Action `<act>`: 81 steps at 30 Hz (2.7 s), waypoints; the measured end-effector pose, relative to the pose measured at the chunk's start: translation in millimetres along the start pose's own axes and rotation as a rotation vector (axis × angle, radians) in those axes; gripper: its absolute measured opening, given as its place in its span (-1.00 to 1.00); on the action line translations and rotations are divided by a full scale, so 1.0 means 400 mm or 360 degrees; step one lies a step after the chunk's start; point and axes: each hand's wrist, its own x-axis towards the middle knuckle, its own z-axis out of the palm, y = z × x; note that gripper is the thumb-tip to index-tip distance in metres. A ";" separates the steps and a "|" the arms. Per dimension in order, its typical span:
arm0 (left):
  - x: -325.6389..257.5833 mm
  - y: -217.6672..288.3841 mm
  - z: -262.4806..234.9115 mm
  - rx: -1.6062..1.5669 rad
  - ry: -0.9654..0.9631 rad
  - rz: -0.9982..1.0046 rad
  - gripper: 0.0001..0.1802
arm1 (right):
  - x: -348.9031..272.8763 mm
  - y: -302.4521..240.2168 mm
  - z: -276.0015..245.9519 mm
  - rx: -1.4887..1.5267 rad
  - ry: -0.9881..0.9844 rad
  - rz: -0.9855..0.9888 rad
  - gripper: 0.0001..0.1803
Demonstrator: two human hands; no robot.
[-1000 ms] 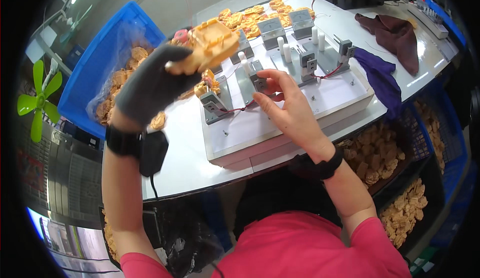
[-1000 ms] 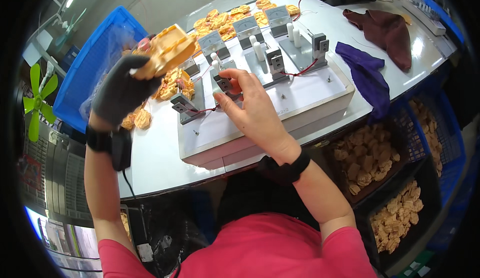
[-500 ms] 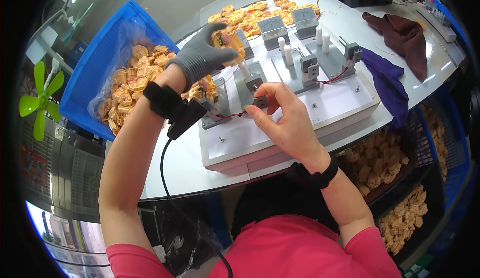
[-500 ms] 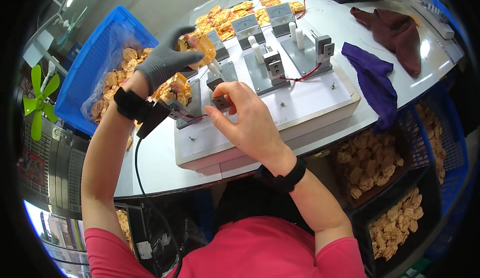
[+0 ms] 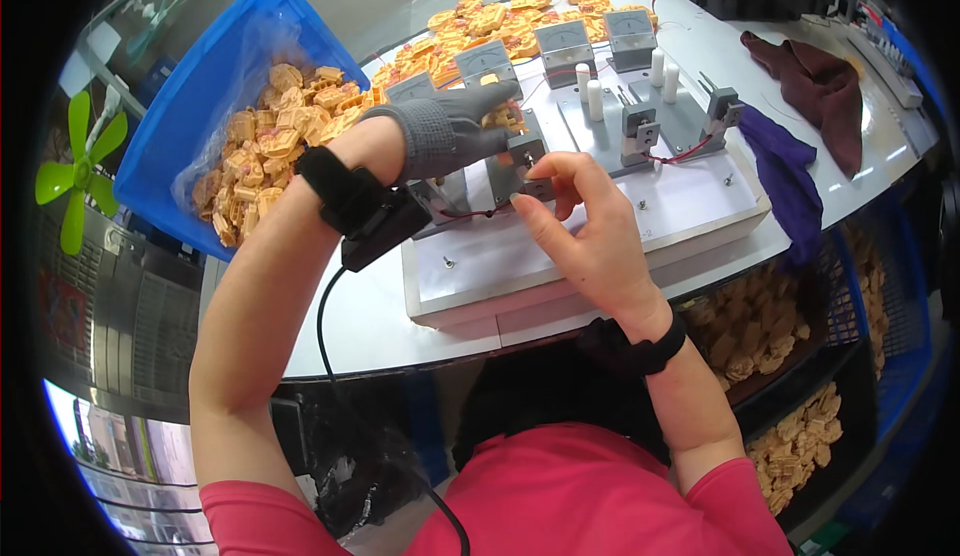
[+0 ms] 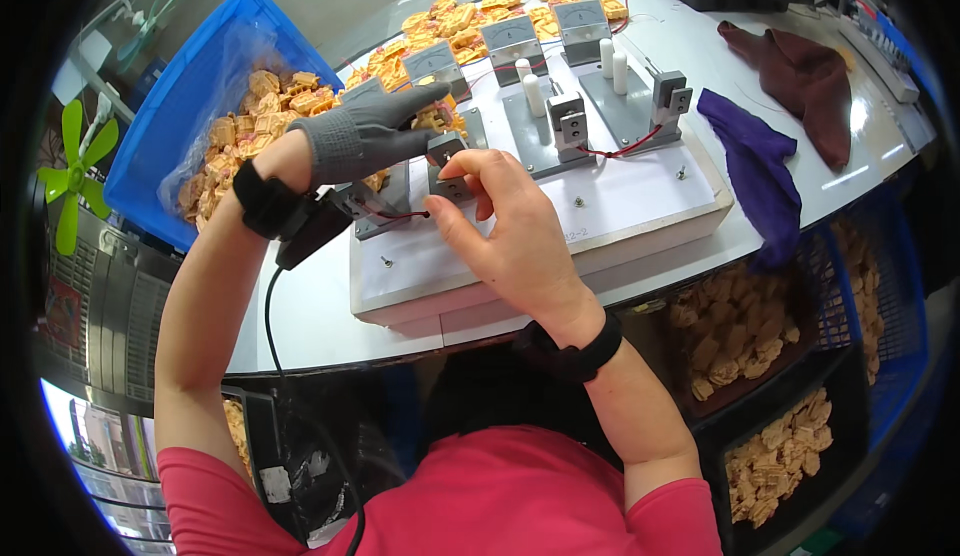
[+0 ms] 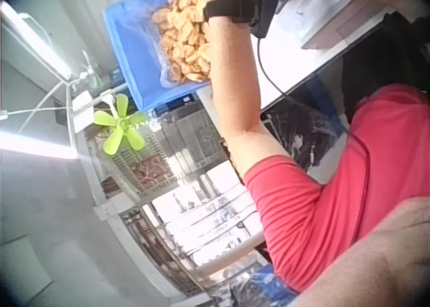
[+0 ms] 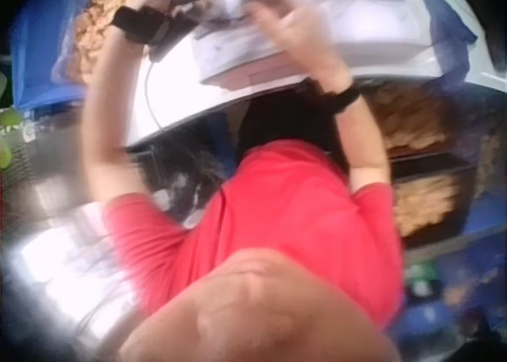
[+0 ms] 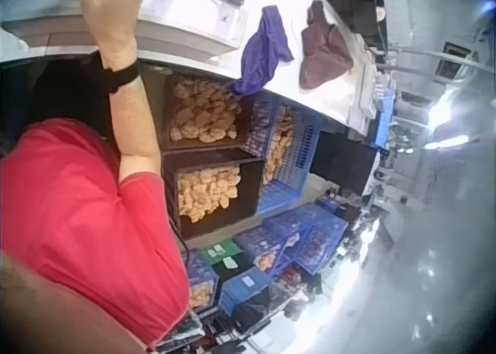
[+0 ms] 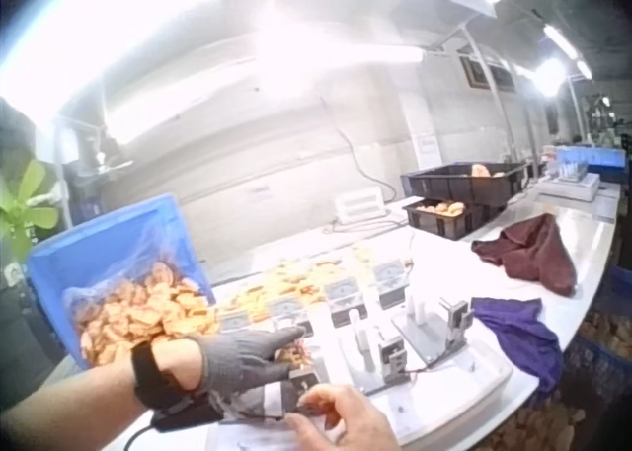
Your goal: The person picks up yellow plastic components from a blue bin and places them into a white testing jig on a workbench. They connect red and black wires to the components and press a button on the jig to test them. The person repeats this process for multiple components, moving them between the bin and the jig.
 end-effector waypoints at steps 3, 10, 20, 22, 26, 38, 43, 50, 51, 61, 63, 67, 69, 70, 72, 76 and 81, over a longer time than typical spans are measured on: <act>-0.061 -0.037 0.002 -0.0302 0.0327 0.0213 -0.32 | 0.001 0.007 -0.001 0.0011 0.0126 -0.0034 -0.68; -0.320 -0.121 0.210 -0.0686 0.1123 -0.0119 -0.39 | -0.010 -0.003 -0.038 -0.0267 0.0092 -0.0023 -0.73; -0.392 -0.207 0.567 -0.0477 0.1302 -0.0577 -0.65 | 0.024 -0.010 -0.058 -0.0934 -0.0787 0.0008 -0.89; -0.344 -0.207 0.517 -0.0522 0.1287 -0.0509 -0.70 | 0.022 -0.037 -0.078 -0.1000 -0.0714 0.0186 -0.87; -0.348 -0.196 0.522 -0.0646 0.1233 -0.0646 -0.73 | 0.002 -0.024 -0.077 -0.1037 -0.0636 0.0225 -0.82; -0.369 -0.171 0.526 -0.1112 0.1320 -0.0723 -0.63 | 0.008 -0.016 -0.050 -0.1031 -0.0578 0.0241 -0.72; -0.334 -0.105 0.440 -0.0734 0.1266 -0.0264 -0.60 | 0.004 -0.018 -0.050 -0.0989 -0.0552 0.0299 -0.70; -0.267 -0.070 0.412 -0.0783 0.1174 -0.0324 -0.66 | 0.027 -0.021 -0.059 -0.0956 -0.0708 0.0290 -0.74; -0.264 -0.065 0.412 -0.0785 0.1167 -0.0350 -0.66 | 0.027 -0.021 -0.060 -0.0954 -0.0703 0.0308 -0.75; -0.256 -0.060 0.408 -0.0903 0.1161 -0.0401 -0.68 | 0.033 -0.022 -0.062 -0.1002 -0.0700 0.0317 -0.76; -0.256 -0.063 0.411 -0.0920 0.1142 -0.0402 -0.69 | 0.030 -0.027 -0.057 -0.1006 -0.0646 0.0401 -0.74; -0.263 -0.066 0.416 -0.0917 0.1142 -0.0358 -0.69 | 0.021 -0.029 -0.054 -0.1046 -0.0618 0.0416 -0.71; -0.266 -0.071 0.411 -0.0894 0.1114 -0.0331 -0.69 | 0.020 -0.028 -0.050 -0.1028 -0.0598 0.0442 -0.71; -0.267 -0.073 0.409 -0.0884 0.1102 -0.0311 -0.69 | 0.021 -0.029 -0.049 -0.1024 -0.0584 0.0455 -0.71; -0.267 -0.073 0.410 -0.0905 0.1112 -0.0309 -0.70 | 0.019 -0.030 -0.049 -0.1019 -0.0580 0.0457 -0.71; -0.252 -0.069 0.415 -0.0968 0.1151 -0.0298 -0.70 | 0.017 -0.027 -0.055 -0.0989 -0.0559 0.0476 -0.73; -0.266 -0.047 0.438 -0.1112 0.1251 -0.0526 -0.71 | 0.043 -0.017 -0.065 -0.0890 -0.0785 0.0264 -0.78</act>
